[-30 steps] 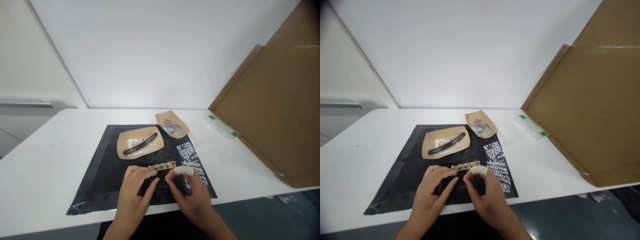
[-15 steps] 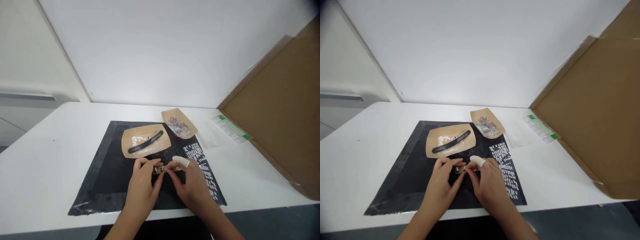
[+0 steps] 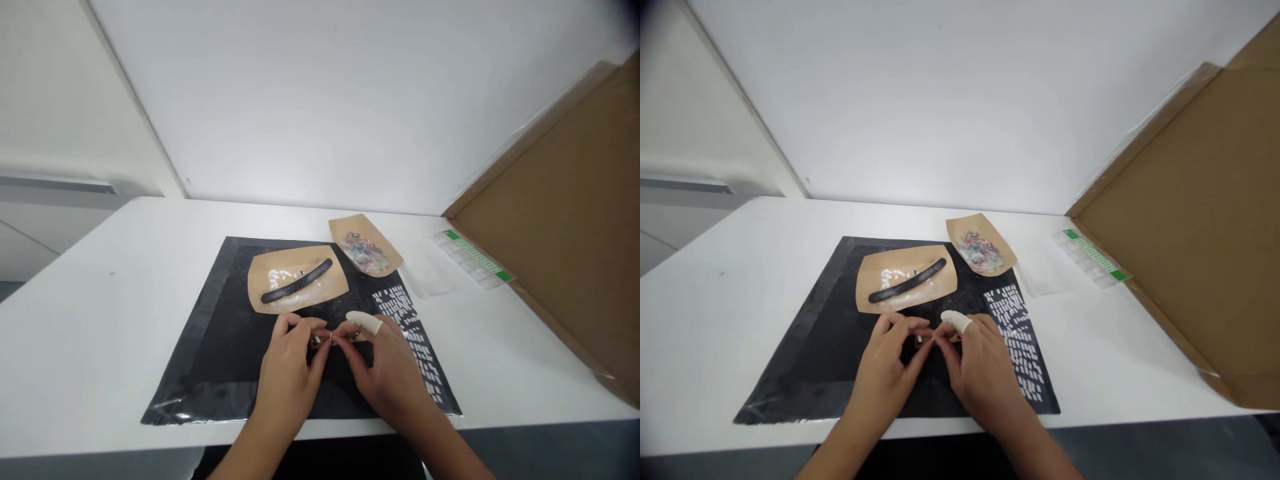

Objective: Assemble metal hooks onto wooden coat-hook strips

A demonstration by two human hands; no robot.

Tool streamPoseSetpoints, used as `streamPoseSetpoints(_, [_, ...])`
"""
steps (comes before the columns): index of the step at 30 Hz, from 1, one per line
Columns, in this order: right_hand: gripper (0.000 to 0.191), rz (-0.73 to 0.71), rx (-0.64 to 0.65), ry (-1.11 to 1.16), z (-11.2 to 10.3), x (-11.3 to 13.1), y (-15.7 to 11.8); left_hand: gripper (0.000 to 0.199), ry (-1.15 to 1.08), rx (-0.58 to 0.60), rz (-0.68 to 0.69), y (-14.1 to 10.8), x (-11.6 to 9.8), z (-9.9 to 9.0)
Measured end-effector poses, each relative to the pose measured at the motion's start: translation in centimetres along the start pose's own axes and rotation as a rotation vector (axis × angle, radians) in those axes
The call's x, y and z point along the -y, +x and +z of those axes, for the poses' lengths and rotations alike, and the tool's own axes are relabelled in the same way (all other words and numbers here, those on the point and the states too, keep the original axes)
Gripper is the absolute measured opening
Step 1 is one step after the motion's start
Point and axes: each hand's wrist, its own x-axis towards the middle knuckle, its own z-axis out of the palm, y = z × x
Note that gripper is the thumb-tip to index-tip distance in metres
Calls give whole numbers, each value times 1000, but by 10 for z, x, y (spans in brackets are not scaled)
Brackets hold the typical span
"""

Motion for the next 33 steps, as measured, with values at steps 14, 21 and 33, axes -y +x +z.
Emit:
streamPoseSetpoints(14, [12, -74, -40, -55, 2, -1, -1, 22, -5, -6, -8, -1, 1, 1])
streamPoseSetpoints(21, [8, -159, -44, -123, 2, -1, 3, 20, 0, -19, -3, -1, 1, 2])
streamPoseSetpoints(33, [9, -213, 22, -163, -6, -1, 10, 12, -20, -14, -27, 0, -2, 0])
